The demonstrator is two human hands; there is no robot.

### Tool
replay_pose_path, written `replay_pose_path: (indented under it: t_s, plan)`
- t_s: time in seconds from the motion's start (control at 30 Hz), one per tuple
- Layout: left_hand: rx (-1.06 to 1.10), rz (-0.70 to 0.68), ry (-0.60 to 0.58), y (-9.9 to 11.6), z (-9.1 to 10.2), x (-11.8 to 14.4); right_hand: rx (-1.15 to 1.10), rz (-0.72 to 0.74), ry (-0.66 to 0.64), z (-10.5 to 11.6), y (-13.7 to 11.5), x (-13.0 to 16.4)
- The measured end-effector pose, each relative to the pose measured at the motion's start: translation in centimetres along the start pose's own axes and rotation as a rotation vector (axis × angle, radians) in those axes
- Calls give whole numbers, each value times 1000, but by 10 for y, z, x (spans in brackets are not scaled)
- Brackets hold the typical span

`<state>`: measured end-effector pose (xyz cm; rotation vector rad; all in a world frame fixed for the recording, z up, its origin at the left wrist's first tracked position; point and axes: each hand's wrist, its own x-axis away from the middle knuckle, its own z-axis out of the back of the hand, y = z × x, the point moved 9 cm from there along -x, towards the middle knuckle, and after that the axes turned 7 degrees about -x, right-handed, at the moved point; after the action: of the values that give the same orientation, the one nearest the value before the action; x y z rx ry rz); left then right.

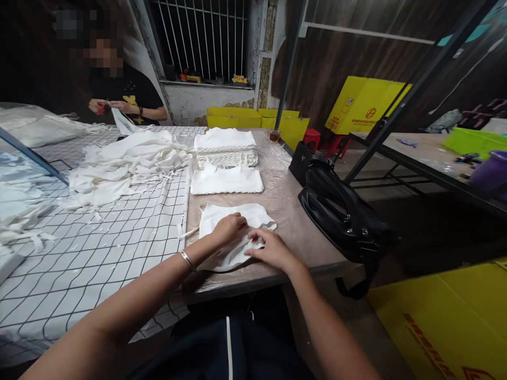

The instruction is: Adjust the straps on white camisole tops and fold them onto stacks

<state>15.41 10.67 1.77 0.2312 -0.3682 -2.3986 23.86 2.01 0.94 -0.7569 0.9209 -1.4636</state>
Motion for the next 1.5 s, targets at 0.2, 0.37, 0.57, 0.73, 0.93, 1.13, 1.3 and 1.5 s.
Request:
replay_pose_path:
  t_s: [0.2,0.37,0.57,0.73,0.93,1.13,1.3,1.5]
  plan:
    - [284,-28,66,-13,18,-6,-104,-23,268,28,19,8]
    - [471,135,191,-37,44,-14,14,-69,526,75,20,-54]
    - [718,163,100,-34,44,-1,-143,-113,333,66,5,-90]
    - [645,-13,269,-16,84,-2,-525,70,47,48,-61,-85]
    - [523,52,238,-37,122,-14,-461,-83,-254,44,-75,-65]
    - [62,191,542,-73,161,20,-52,-87,38,68,-29,-54]
    - [-236,200,544,-65,122,63,374,88,677,81,-36,-7]
    - [19,-37,23,-46,46,118,234,50,192,40,-4,31]
